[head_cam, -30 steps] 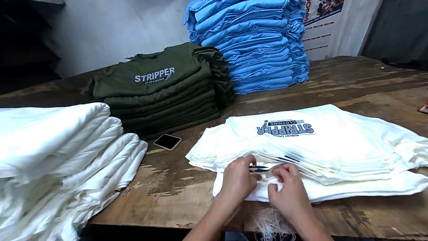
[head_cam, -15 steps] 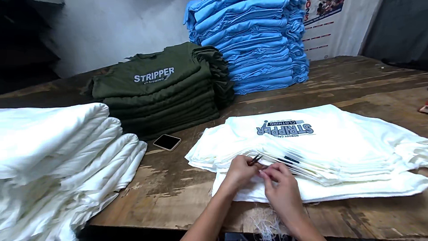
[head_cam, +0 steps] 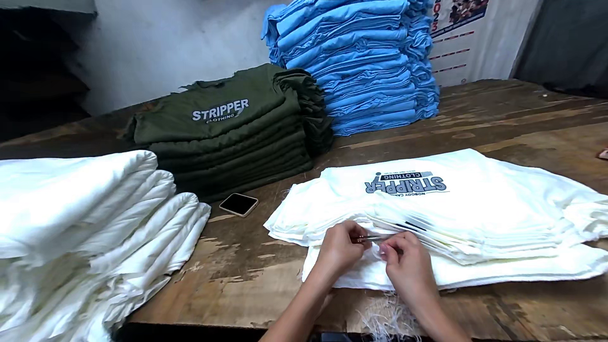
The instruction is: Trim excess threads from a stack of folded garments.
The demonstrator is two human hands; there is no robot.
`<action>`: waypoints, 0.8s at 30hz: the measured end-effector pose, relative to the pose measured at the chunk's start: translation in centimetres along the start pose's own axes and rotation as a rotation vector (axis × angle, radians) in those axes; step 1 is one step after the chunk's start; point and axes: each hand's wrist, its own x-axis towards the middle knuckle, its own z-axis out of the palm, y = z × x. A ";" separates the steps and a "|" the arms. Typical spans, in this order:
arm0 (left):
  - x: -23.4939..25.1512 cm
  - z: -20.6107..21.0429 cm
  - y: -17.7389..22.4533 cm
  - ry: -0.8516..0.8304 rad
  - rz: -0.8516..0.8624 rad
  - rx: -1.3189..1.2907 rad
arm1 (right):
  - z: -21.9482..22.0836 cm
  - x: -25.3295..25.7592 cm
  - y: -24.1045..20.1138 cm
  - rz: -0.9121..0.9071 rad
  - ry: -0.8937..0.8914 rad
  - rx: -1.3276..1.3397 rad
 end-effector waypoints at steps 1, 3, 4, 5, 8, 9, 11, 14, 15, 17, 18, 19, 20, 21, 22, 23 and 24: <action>-0.5 -0.3 0.6 0.040 0.032 0.108 | 0.1 -0.2 0.1 -0.010 0.035 -0.002; -1.5 -0.3 1.3 0.129 0.146 0.299 | 0.5 -0.6 0.4 -0.059 0.105 -0.008; -1.8 -0.2 1.6 0.147 0.196 0.375 | 0.5 -0.7 0.6 -0.090 0.125 -0.014; -2.0 0.0 1.9 0.138 0.227 0.424 | 0.6 -0.8 0.6 -0.117 0.135 -0.020; -1.8 0.7 2.4 0.056 0.240 0.491 | 0.7 -0.9 0.8 -0.184 0.147 -0.014; -1.6 0.8 2.5 0.042 0.224 0.501 | 0.7 -0.9 0.9 -0.204 0.148 -0.013; -1.5 0.8 2.2 0.079 0.201 0.495 | 0.5 -0.9 1.3 -0.240 0.158 -0.032; -2.1 0.1 1.0 0.159 0.208 0.380 | -1.4 -2.0 2.5 -0.378 0.047 -0.174; -2.5 -0.2 0.5 0.173 0.194 0.354 | -2.2 -2.8 3.2 -0.482 -0.028 -0.235; -3.7 -0.6 -0.8 0.207 0.171 0.348 | -4.1 -4.8 4.3 -0.692 -0.230 -0.290; -4.4 -0.1 -1.6 0.251 0.202 0.361 | -4.9 -5.9 4.8 -0.764 -0.316 -0.283; -5.2 0.7 -2.4 0.309 0.266 0.369 | -5.7 -7.0 5.4 -0.812 -0.374 -0.268; -6.0 1.7 -3.1 0.342 0.337 0.363 | -6.3 -7.9 6.0 -0.844 -0.422 -0.237; -7.0 2.8 -3.5 0.334 0.391 0.363 | -7.1 -8.7 6.7 -0.869 -0.466 -0.197; -8.2 3.8 -3.5 0.302 0.424 0.363 | -7.8 -9.3 7.2 -0.888 -0.480 -0.151; -9.5 4.9 -3.3 0.261 0.454 0.360 | -8.5 -9.7 7.6 -0.893 -0.452 -0.102; -10.9 5.9 -3.0 0.206 0.484 0.332 | -9.3 -9.8 7.9 -0.878 -0.389 -0.069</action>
